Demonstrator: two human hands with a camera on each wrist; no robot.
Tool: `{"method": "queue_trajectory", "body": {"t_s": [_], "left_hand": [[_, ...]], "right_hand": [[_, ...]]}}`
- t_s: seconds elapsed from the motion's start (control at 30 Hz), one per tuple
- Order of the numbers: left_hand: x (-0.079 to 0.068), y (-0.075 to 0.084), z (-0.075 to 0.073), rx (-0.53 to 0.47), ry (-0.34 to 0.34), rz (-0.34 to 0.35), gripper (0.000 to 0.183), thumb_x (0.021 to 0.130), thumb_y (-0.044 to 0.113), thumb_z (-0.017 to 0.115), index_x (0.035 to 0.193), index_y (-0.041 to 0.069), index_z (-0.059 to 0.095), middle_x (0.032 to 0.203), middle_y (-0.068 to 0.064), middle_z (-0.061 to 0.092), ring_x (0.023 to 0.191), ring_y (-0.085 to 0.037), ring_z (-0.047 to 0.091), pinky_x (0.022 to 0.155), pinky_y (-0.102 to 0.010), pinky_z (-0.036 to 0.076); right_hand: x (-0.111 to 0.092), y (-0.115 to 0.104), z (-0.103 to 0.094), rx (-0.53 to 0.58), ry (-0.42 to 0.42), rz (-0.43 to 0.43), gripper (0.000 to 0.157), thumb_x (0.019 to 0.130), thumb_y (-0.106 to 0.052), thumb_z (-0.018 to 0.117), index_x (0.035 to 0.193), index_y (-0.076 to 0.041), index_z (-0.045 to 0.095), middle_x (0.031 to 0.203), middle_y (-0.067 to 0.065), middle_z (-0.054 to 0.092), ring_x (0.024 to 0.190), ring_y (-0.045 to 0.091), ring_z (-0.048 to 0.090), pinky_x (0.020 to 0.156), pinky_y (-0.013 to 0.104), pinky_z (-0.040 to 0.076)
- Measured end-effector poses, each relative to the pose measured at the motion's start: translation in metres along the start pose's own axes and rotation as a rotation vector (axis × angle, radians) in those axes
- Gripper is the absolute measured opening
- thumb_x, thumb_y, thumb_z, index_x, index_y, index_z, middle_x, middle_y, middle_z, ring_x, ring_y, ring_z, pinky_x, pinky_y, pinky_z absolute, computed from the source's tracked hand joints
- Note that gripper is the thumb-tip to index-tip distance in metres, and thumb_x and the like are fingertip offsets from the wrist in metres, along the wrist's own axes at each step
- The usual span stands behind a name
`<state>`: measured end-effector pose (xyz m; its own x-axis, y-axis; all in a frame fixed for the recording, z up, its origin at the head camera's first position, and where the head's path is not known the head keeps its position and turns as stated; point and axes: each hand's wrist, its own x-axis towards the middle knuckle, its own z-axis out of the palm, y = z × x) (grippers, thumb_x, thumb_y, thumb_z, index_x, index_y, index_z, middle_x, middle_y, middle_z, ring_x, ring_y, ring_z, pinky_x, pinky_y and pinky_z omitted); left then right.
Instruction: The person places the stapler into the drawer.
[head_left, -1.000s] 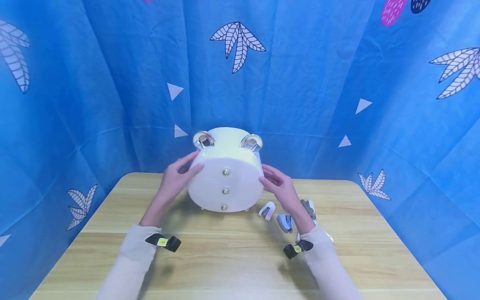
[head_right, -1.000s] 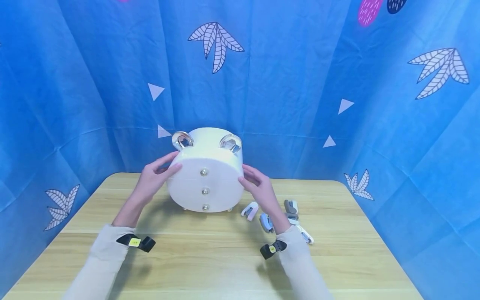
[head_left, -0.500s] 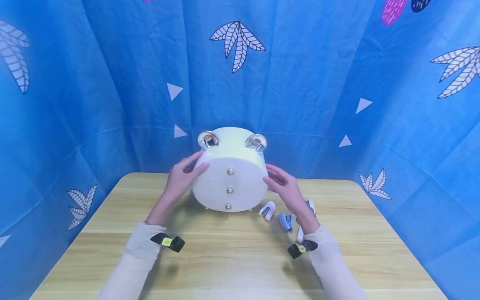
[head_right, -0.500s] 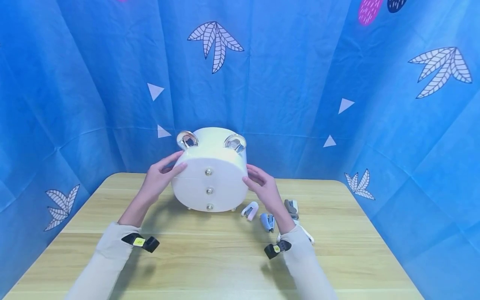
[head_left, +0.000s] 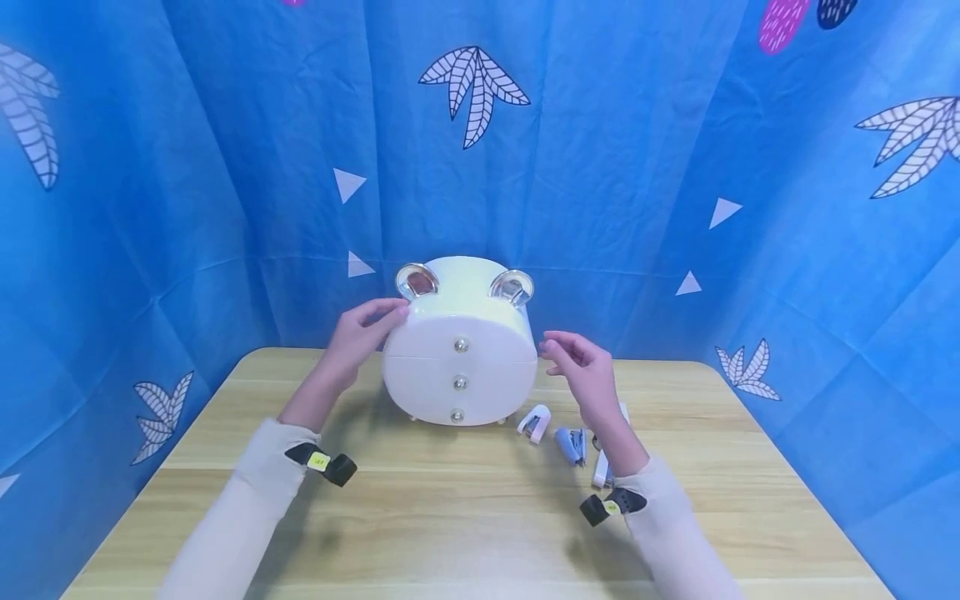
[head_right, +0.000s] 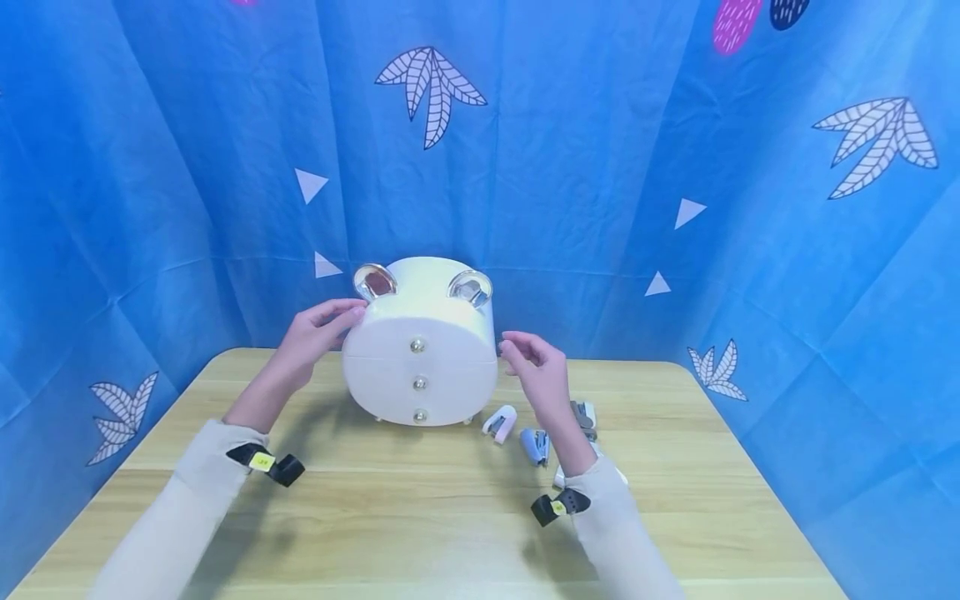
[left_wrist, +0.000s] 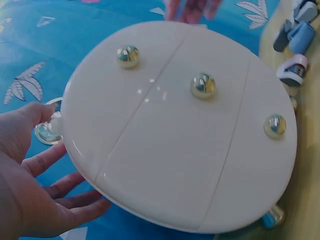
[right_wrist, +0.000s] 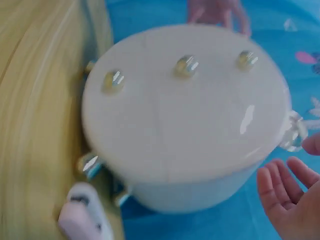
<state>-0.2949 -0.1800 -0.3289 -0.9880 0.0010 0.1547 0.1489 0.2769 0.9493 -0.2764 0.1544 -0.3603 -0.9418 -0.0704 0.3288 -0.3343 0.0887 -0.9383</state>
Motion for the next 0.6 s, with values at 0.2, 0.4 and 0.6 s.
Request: {"method": "queue_trajectory", "body": {"t_s": [0.2, 0.4, 0.6], "left_hand": [[0.022, 0.002, -0.003, -0.026, 0.010, -0.030, 0.056, 0.084, 0.048, 0.065, 0.126, 0.013, 0.056, 0.128, -0.010, 0.056, 0.120, -0.024, 0.052, 0.099, -0.045, 0.047], [0.040, 0.005, -0.005, -0.042, 0.001, -0.038, 0.055, 0.081, 0.046, 0.069, 0.123, 0.011, 0.059, 0.123, -0.010, 0.060, 0.116, -0.024, 0.055, 0.094, -0.043, 0.051], [0.046, 0.008, -0.005, -0.038, -0.015, -0.057, 0.053, 0.079, 0.047, 0.071, 0.115, 0.008, 0.064, 0.115, -0.009, 0.062, 0.115, -0.025, 0.054, 0.092, -0.045, 0.052]], "right_hand": [[-0.008, -0.014, 0.015, 0.174, -0.144, 0.135, 0.039, 0.094, -0.031, 0.057, 0.114, 0.002, 0.062, 0.092, 0.011, 0.069, 0.080, 0.020, 0.066, 0.068, 0.030, 0.058], [0.002, -0.012, 0.045, 0.304, -0.363, 0.365, 0.040, 0.096, -0.031, 0.052, 0.121, 0.001, 0.057, 0.094, 0.007, 0.070, 0.082, 0.018, 0.067, 0.073, 0.030, 0.057], [0.015, -0.011, 0.072, 0.359, -0.470, 0.430, 0.047, 0.097, -0.036, 0.048, 0.125, 0.002, 0.054, 0.114, 0.013, 0.067, 0.104, 0.026, 0.065, 0.087, 0.036, 0.054]]}}
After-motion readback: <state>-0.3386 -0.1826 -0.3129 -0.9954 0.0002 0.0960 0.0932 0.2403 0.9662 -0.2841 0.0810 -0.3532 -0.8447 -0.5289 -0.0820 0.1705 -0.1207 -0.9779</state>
